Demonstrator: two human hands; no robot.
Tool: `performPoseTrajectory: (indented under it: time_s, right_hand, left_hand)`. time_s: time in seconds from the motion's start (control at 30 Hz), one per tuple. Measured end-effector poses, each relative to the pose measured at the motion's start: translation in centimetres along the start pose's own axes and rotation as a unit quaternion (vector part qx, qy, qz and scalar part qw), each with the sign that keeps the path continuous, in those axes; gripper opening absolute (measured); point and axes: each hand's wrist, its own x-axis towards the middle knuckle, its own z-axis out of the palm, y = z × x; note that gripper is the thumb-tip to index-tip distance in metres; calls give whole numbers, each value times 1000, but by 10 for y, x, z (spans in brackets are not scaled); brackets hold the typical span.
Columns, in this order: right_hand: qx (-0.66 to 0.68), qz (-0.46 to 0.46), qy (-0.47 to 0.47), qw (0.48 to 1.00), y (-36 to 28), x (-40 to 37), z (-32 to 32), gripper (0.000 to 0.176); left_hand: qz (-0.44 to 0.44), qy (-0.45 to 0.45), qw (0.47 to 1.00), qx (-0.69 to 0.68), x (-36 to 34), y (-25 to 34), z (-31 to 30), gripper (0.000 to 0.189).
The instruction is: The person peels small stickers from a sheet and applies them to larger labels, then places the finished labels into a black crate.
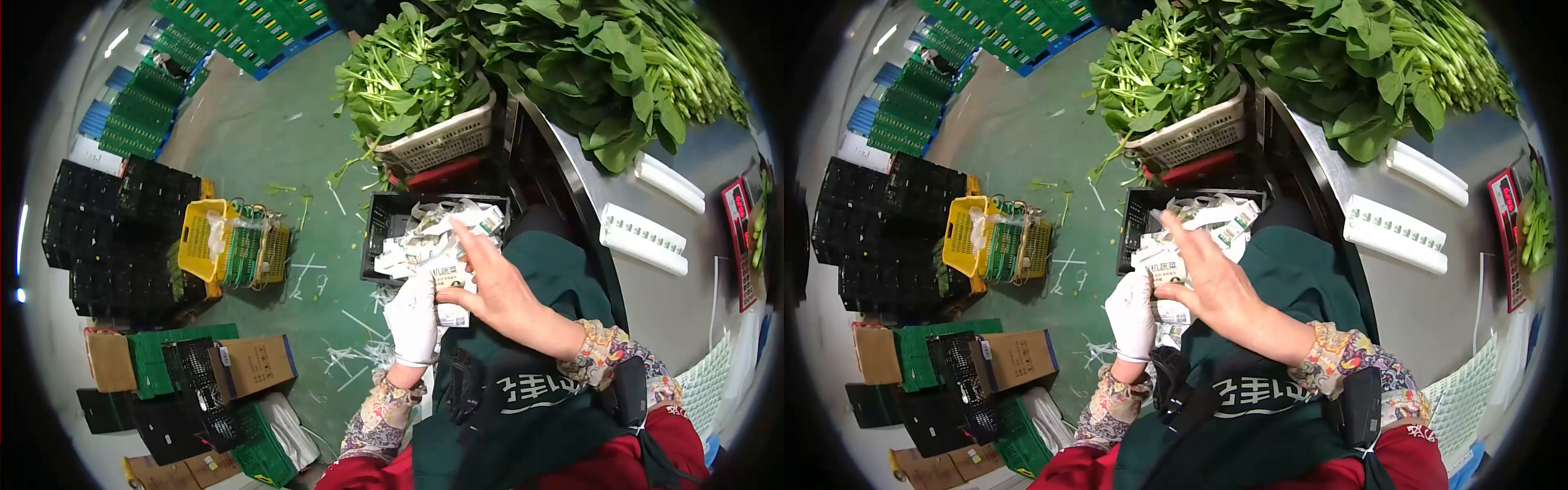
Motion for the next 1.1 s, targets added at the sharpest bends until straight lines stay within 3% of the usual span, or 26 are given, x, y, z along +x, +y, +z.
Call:
performPoseTrajectory:
  time_s: [0.07, 0.17, 0.2, 0.23, 0.3, 0.33, 0.37, 0.4, 0.43, 0.47, 0.57, 0.6, 0.63, 0.7, 0.73, 0.77, 0.87, 0.9, 0.97, 1.03, 1.1]
  right_hand:
    - [89, 102, -7, 991, 0, 0, -3, 83]
    - [223, 136, 85, 961, 9, 9, -2, 81]
    - [265, 138, 103, 949, 14, 14, -3, 77]
    - [306, 140, 121, 934, 19, 19, -4, 73]
    - [233, 139, 71, 960, 19, 20, -15, 62]
    - [171, 137, 49, 975, 19, 16, -16, 59]
    - [108, 132, 25, 985, 17, 12, -16, 56]
    - [79, 138, -11, 987, 10, 5, -15, 52]
    - [130, 141, -69, 979, 3, 0, -15, 54]
    - [156, 155, -112, 969, -3, -6, -13, 56]
    - [163, 165, -185, 955, -9, -8, -10, 63]
    - [161, 173, -192, 953, -11, -6, -11, 64]
    - [158, 181, -200, 950, -12, -5, -12, 64]
    - [79, 108, -182, 974, -4, -9, -6, 67]
    - [18, 70, -167, 983, 1, -11, -3, 68]
    - [-45, 30, -150, 987, 4, -12, -1, 69]
    - [-176, 120, -183, 960, -7, 1, -9, 77]
    - [-225, 157, -191, 943, -11, 5, -12, 79]
    - [-90, 91, -82, 988, 0, 7, -10, 75]
    - [70, 58, 43, 995, 7, 18, -9, 71]
    - [262, 174, 89, 945, 2, 33, -18, 54]
  left_hand:
    - [-53, -38, 996, -62, -2, 4, -6, 24]
    - [-56, -114, 967, -220, -11, 7, 2, 30]
    - [-59, -158, 973, -157, -12, -10, -2, 34]
    - [-138, -232, 950, -154, -15, -18, -7, 35]
    - [-216, -194, 957, 17, -19, -32, -9, 32]
    - [-184, -111, 971, -105, -24, -50, -3, 28]
    - [78, -101, 985, 120, -19, -61, -10, 28]
    - [-25, -71, 997, -26, -17, -46, -6, 29]
    - [-126, -40, 976, -171, -14, -31, -1, 30]
    - [-26, -44, 999, -7, -10, -32, -6, 29]
    - [-101, -32, 979, -172, -6, -27, 1, 27]
    - [-63, -32, 996, -62, -6, -22, -3, 24]
    - [-58, -33, 997, -37, -7, -19, -2, 23]
    - [-48, -32, 998, 11, -11, -15, 1, 19]
    - [89, -8, 996, 7, -11, -14, 9, 15]
    - [80, -7, 997, 11, -9, -15, 9, 14]
    - [65, -11, 997, 35, -1, -3, 3, 20]
    - [-47, -45, 997, 32, 3, 16, -4, 21]
    - [-34, -72, 982, -169, 12, 11, -2, 22]
    - [-16, -90, 966, -243, 10, 18, 1, 29]
    - [-95, -180, 976, -81, 10, -7, -13, 26]
